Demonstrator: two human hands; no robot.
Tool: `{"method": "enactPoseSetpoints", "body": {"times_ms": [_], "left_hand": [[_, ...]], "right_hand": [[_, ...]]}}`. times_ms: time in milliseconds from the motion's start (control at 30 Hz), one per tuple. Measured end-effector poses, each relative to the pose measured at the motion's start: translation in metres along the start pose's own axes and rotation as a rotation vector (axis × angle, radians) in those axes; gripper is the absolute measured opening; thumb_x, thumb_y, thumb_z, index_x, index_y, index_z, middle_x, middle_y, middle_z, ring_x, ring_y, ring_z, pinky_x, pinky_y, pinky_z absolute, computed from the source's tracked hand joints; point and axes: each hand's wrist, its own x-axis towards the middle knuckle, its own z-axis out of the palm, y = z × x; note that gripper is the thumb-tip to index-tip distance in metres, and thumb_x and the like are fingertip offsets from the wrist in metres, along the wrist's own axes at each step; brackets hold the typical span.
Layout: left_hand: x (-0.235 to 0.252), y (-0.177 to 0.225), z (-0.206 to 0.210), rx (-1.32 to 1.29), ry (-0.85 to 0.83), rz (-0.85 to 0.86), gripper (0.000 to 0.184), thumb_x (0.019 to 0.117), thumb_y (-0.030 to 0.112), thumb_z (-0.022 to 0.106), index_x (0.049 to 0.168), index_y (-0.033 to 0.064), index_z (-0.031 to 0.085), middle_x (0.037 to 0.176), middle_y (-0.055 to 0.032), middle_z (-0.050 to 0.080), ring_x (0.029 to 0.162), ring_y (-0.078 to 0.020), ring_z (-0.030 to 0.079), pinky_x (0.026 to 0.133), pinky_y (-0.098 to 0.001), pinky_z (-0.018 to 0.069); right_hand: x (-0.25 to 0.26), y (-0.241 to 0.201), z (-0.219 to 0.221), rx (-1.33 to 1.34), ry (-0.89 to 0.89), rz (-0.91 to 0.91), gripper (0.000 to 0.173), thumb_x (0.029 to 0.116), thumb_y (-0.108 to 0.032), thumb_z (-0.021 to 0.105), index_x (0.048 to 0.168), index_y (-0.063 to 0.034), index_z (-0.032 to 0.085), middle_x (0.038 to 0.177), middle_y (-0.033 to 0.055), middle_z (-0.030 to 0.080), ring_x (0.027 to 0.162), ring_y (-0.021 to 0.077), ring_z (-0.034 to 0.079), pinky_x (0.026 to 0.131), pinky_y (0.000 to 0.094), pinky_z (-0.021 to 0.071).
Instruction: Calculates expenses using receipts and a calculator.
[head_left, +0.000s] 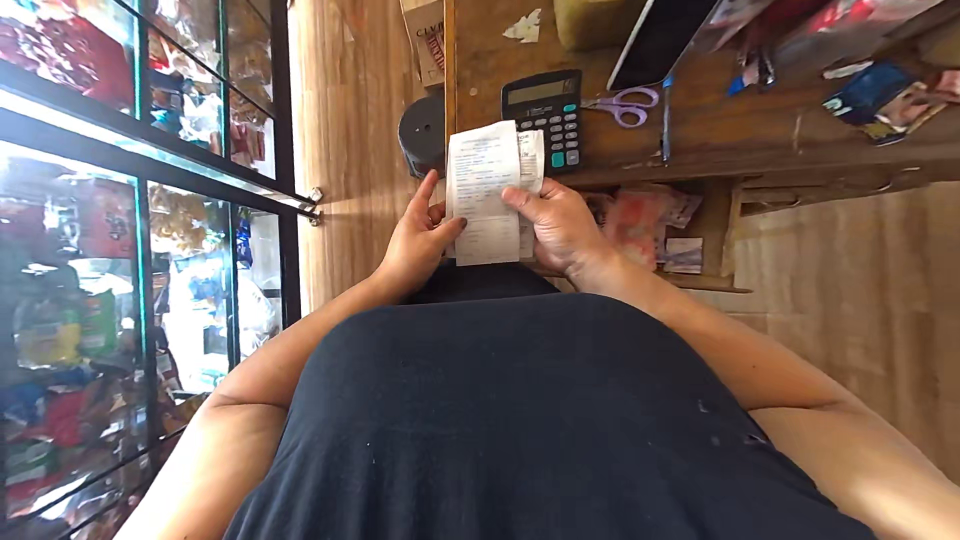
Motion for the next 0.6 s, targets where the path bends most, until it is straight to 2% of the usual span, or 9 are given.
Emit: {"method": "enactPoseSetpoints", "body": {"times_ms": [33, 100, 167, 300, 367, 467, 533, 600], "left_hand": [[0.0, 0.0, 0.001, -0.019, -0.004, -0.043, 0.065, 0.1028, 0.001, 0.053, 0.16, 0.0047, 0.021, 0.121, -0.0123, 0.069, 0.1, -0.0175, 0.073, 0.089, -0.0366, 0.0617], [-0.002, -0.001, 0.004, -0.012, 0.001, -0.091, 0.042, 0.106, 0.008, 0.051, 0.146, 0.0005, 0.045, 0.114, -0.0094, 0.072, 0.098, -0.0157, 0.073, 0.088, -0.0363, 0.0619], [-0.003, -0.001, 0.006, 0.02, 0.005, -0.092, 0.03, 0.1072, 0.011, 0.051, 0.135, 0.0001, 0.056, 0.107, -0.0071, 0.073, 0.094, -0.0135, 0.073, 0.086, -0.0342, 0.0621], [-0.002, -0.001, 0.008, 0.015, 0.031, -0.081, 0.026, 0.1073, 0.009, 0.05, 0.129, 0.0, 0.06, 0.103, -0.0062, 0.074, 0.091, -0.0124, 0.073, 0.085, -0.033, 0.0623], [-0.001, -0.002, 0.008, 0.002, 0.048, -0.088, 0.025, 0.1073, 0.009, 0.05, 0.128, 0.0, 0.06, 0.102, -0.0066, 0.074, 0.09, -0.013, 0.073, 0.084, -0.0333, 0.0624], [-0.002, -0.002, 0.008, 0.008, 0.075, -0.109, 0.023, 0.1078, 0.011, 0.049, 0.126, 0.0007, 0.059, 0.101, -0.0069, 0.074, 0.089, -0.0143, 0.073, 0.083, -0.0352, 0.0629], [-0.002, -0.002, 0.006, 0.012, 0.081, -0.112, 0.023, 0.1081, 0.011, 0.049, 0.126, 0.001, 0.059, 0.101, -0.0069, 0.074, 0.089, -0.0149, 0.074, 0.082, -0.036, 0.0633], [-0.002, -0.004, 0.004, 0.027, 0.088, -0.103, 0.023, 0.1079, 0.011, 0.049, 0.126, 0.0015, 0.059, 0.102, -0.0064, 0.074, 0.09, -0.0144, 0.074, 0.083, -0.0359, 0.0632]], "right_hand": [[0.0, -0.001, -0.001, -0.009, 0.001, -0.006, 0.014, 0.1009, -0.01, 0.064, 0.114, -0.0052, 0.065, 0.093, 0.0031, 0.076, 0.083, 0.0123, 0.075, 0.078, 0.0314, 0.0642], [-0.001, -0.003, -0.002, -0.016, 0.006, -0.016, 0.013, 0.1006, -0.01, 0.064, 0.113, -0.0055, 0.065, 0.092, 0.0028, 0.076, 0.082, 0.012, 0.075, 0.077, 0.031, 0.0643], [-0.003, -0.004, -0.002, -0.017, 0.008, -0.02, 0.012, 0.1004, -0.009, 0.064, 0.112, -0.0052, 0.065, 0.092, 0.0029, 0.076, 0.081, 0.0121, 0.075, 0.077, 0.0308, 0.0644], [-0.006, -0.003, -0.003, -0.04, -0.003, -0.032, 0.011, 0.1011, -0.009, 0.063, 0.111, -0.0058, 0.066, 0.091, 0.0019, 0.076, 0.081, 0.0111, 0.075, 0.077, 0.0302, 0.0645], [-0.005, -0.002, -0.005, -0.08, 0.004, -0.058, 0.012, 0.1034, -0.014, 0.061, 0.11, -0.0062, 0.066, 0.091, 0.0008, 0.076, 0.082, 0.0096, 0.074, 0.077, 0.0294, 0.0643], [0.008, 0.005, -0.02, -0.207, 0.095, -0.21, 0.031, 0.111, -0.03, 0.044, 0.108, -0.0069, 0.064, 0.09, -0.0016, 0.07, 0.083, 0.0066, 0.069, 0.079, 0.0292, 0.0593], [0.027, 0.006, -0.042, -0.363, 0.225, -0.346, 0.039, 0.1125, -0.028, 0.038, 0.116, -0.0005, 0.066, 0.097, 0.0029, 0.071, 0.088, 0.0077, 0.069, 0.083, 0.0282, 0.0586], [0.047, 0.002, -0.07, -0.624, 0.335, -0.39, 0.037, 0.1108, -0.023, 0.042, 0.125, 0.0033, 0.064, 0.114, 0.0135, 0.07, 0.104, 0.0153, 0.067, 0.095, 0.0323, 0.054]]}}
